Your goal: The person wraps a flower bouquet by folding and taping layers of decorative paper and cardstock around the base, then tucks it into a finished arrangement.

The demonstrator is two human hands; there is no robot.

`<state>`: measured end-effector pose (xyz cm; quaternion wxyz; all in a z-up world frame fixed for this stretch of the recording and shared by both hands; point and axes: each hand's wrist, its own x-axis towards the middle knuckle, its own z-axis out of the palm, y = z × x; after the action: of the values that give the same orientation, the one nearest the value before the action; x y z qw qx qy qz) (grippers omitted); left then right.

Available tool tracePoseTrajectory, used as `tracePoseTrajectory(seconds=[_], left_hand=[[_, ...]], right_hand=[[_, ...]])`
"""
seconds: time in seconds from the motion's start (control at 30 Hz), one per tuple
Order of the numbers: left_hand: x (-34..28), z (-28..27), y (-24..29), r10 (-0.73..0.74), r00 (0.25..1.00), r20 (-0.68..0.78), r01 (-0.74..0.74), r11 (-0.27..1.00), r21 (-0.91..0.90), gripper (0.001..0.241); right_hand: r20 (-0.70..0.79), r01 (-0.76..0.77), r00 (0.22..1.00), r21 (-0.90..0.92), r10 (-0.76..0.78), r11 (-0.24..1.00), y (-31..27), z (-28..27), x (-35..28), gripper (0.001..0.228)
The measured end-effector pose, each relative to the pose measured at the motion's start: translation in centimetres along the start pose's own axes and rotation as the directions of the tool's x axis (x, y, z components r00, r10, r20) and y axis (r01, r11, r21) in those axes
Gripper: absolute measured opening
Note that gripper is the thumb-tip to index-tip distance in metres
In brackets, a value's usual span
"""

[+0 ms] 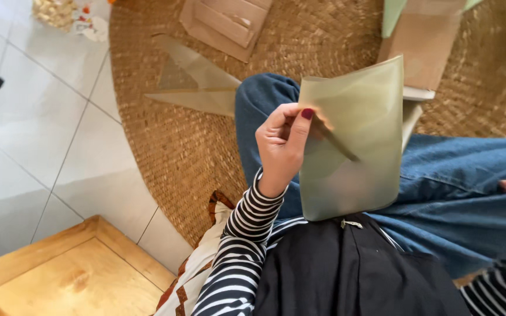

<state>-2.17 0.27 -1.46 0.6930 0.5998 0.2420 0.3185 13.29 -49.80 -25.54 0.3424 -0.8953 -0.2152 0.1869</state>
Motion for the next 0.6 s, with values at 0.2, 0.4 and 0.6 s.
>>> tracePoseTrajectory(seconds=[0.2, 0.4, 0.6], left_hand=[[0.0, -0.6, -0.4, -0.017, 1.0, -0.024, 0.017, 1.0, -0.005, 0.011], [0.1, -0.4, -1.0, -0.038, 0.999, -0.019, 0.038, 0.999, -0.022, 0.013], [0.2, -0.2, -1.0, -0.041, 0.999, 0.003, 0.041, 0.999, -0.012, 0.011]], right_hand=[[0.037, -0.217, 0.975, -0.085, 0.221, 0.972, -31.5, -1.2, 2.7, 0.02], [0.104, -0.188, 0.971, -0.228, 0.216, 0.955, -31.7, -0.6, 3.1, 0.021], [0.166, -0.2, 0.955, -0.26, 0.248, 0.945, -31.8, -0.6, 3.5, 0.025]])
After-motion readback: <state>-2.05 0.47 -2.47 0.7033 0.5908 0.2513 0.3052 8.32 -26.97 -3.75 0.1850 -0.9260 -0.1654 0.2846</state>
